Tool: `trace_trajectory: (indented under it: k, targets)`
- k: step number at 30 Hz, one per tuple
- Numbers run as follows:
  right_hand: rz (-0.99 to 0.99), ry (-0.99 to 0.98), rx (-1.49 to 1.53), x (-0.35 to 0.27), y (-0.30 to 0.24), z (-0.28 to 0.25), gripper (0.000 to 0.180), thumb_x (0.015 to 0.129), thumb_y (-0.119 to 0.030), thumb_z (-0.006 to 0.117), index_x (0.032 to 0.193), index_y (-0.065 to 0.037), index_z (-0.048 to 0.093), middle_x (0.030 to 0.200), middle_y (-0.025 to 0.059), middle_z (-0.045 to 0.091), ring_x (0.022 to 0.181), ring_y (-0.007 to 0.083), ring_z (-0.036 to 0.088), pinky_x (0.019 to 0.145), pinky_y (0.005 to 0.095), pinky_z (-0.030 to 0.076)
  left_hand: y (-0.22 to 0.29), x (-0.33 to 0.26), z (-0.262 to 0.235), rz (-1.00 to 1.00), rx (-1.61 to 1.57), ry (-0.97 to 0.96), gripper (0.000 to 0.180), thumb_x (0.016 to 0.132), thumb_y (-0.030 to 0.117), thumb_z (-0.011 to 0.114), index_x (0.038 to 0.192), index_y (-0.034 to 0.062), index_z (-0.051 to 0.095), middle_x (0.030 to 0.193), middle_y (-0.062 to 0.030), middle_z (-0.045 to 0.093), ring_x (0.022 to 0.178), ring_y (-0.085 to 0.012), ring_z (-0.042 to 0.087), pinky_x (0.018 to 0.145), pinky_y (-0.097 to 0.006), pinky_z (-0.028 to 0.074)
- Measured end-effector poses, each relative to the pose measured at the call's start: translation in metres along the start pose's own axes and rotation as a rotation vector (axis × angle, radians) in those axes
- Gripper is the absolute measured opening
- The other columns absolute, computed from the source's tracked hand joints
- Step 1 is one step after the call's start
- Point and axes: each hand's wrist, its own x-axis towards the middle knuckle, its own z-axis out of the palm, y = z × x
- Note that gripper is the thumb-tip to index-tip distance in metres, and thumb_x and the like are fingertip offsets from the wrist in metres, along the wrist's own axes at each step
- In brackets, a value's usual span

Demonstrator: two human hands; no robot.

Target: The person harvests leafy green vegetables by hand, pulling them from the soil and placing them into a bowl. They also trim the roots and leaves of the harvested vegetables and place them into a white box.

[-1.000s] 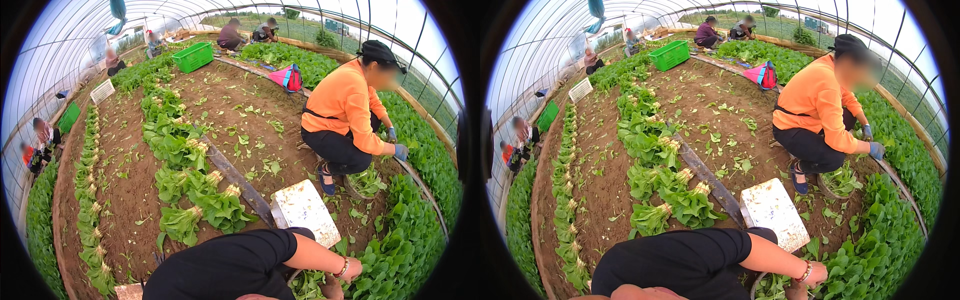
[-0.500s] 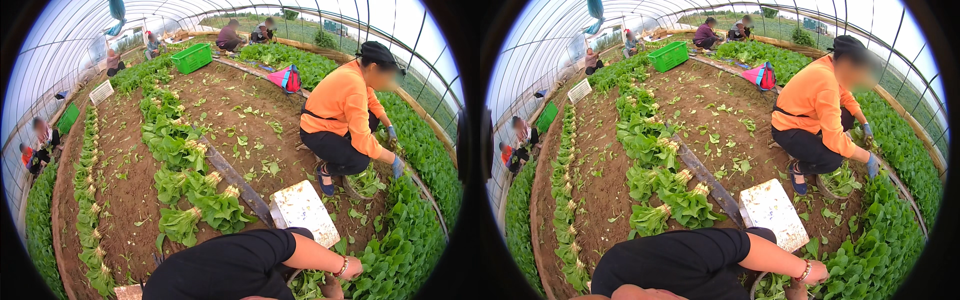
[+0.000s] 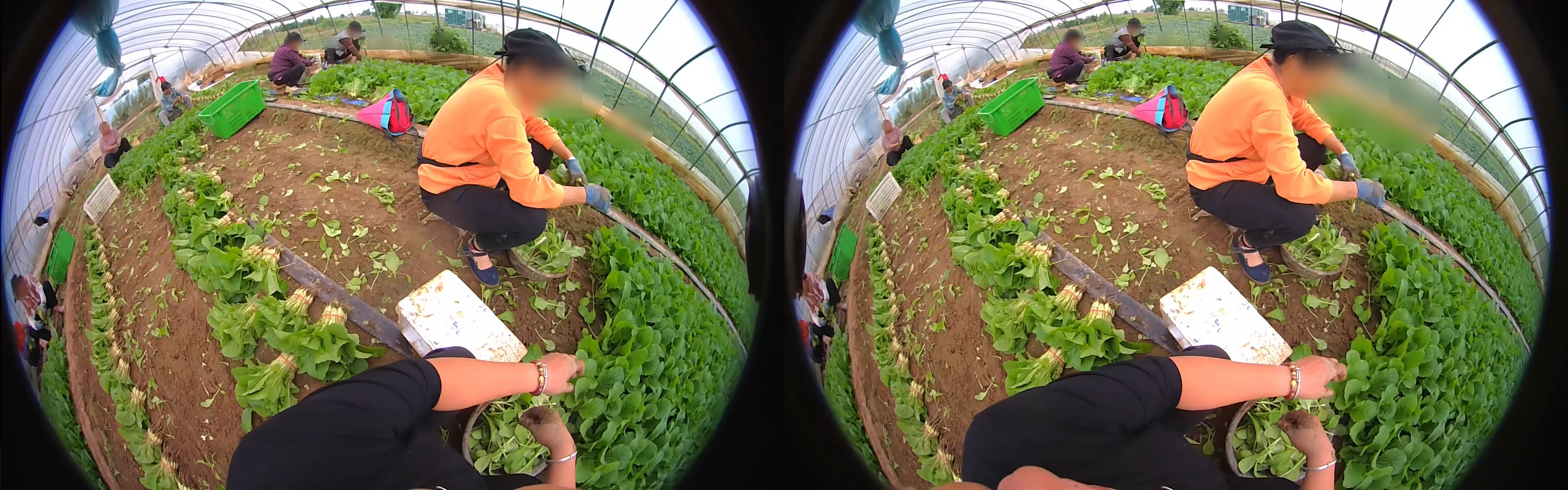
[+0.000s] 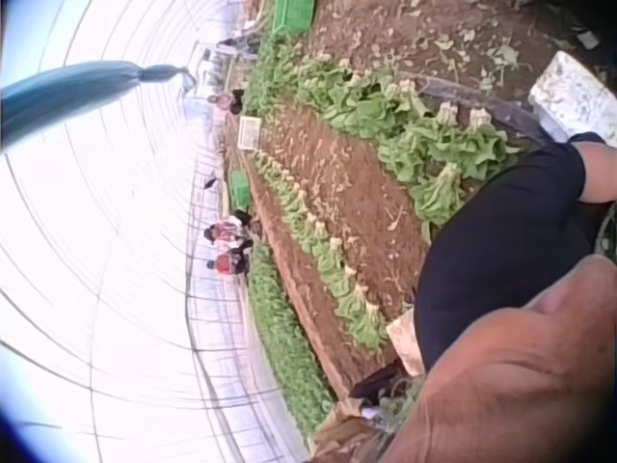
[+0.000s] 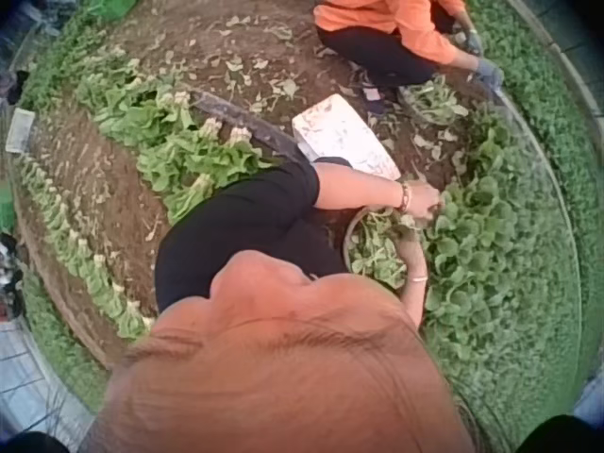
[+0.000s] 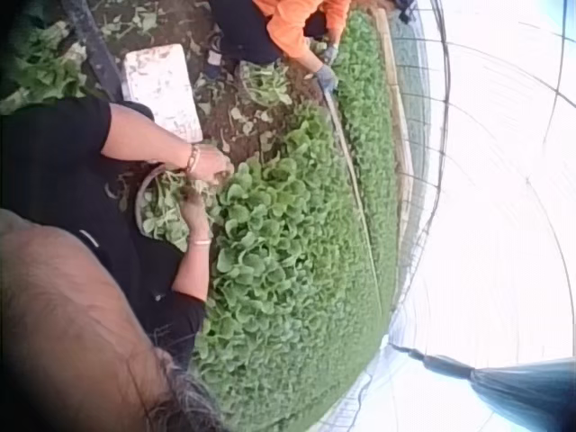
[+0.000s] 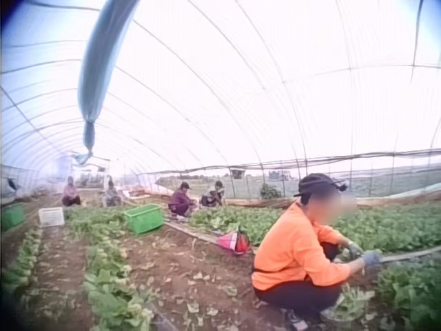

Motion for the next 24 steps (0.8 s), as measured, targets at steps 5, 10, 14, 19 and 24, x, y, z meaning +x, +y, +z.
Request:
trace_trajectory:
  k: [5,10,14,19,24]
  targets:
    - [0.042,0.192,0.711,-0.030,-0.005,-0.033,0.018,0.084,-0.011,0.054,0.086,0.007,0.057,0.074,0.0083,0.061,0.064,0.0149,0.059,0.061,0.0247,0.049,-0.019,0.013,-0.028,-0.084,-0.064,0.123,0.037,0.071,0.015,0.065,0.103,0.0035,0.051,0.096,-0.0121,0.059,0.087,-0.0277,0.057,0.078,-0.037,0.046]
    - [0.097,0.331,0.279,-0.015,0.004,-0.016,0.013,0.076,-0.007,0.060,0.081,0.005,0.061,0.073,0.0105,0.061,0.063,0.0166,0.060,0.061,0.0289,0.047,-0.036,-0.006,-0.066,-0.189,-0.061,0.208,0.054,0.073,0.015,0.064,0.120,0.0058,0.040,0.107,-0.0154,0.055,0.090,-0.0273,0.057,0.081,-0.037,0.045]
    - [-0.050,0.341,-0.178,-0.003,-0.008,-0.008,0.015,0.070,-0.008,0.066,0.083,-0.001,0.064,0.078,0.0138,0.060,0.068,0.0248,0.060,0.064,0.0310,0.047,-0.062,-0.036,-0.102,-0.258,-0.018,0.269,0.064,0.076,0.014,0.062,0.130,0.0062,0.028,0.124,-0.0188,0.041,0.095,-0.0318,0.055,0.085,-0.039,0.044]
    - [-0.088,0.243,0.498,0.023,-0.068,0.003,0.016,0.078,0.000,0.058,0.093,0.004,0.060,0.084,0.0094,0.061,0.073,0.0166,0.060,0.067,0.0273,0.048,-0.089,-0.061,-0.129,-0.334,-0.035,0.352,0.066,0.077,0.015,0.061,0.133,0.0080,0.026,0.127,-0.0165,0.037,0.090,-0.0283,0.057,0.081,-0.038,0.046]
    - [-0.267,0.337,0.655,0.033,-0.132,0.012,0.015,0.084,-0.004,0.052,0.096,0.005,0.057,0.089,0.0086,0.060,0.076,0.0154,0.059,0.071,0.0270,0.048,-0.101,-0.062,-0.146,-0.307,-0.085,0.320,0.065,0.078,0.018,0.061,0.133,0.0102,0.028,0.126,-0.0134,0.039,0.097,-0.0242,0.055,0.084,-0.036,0.046]
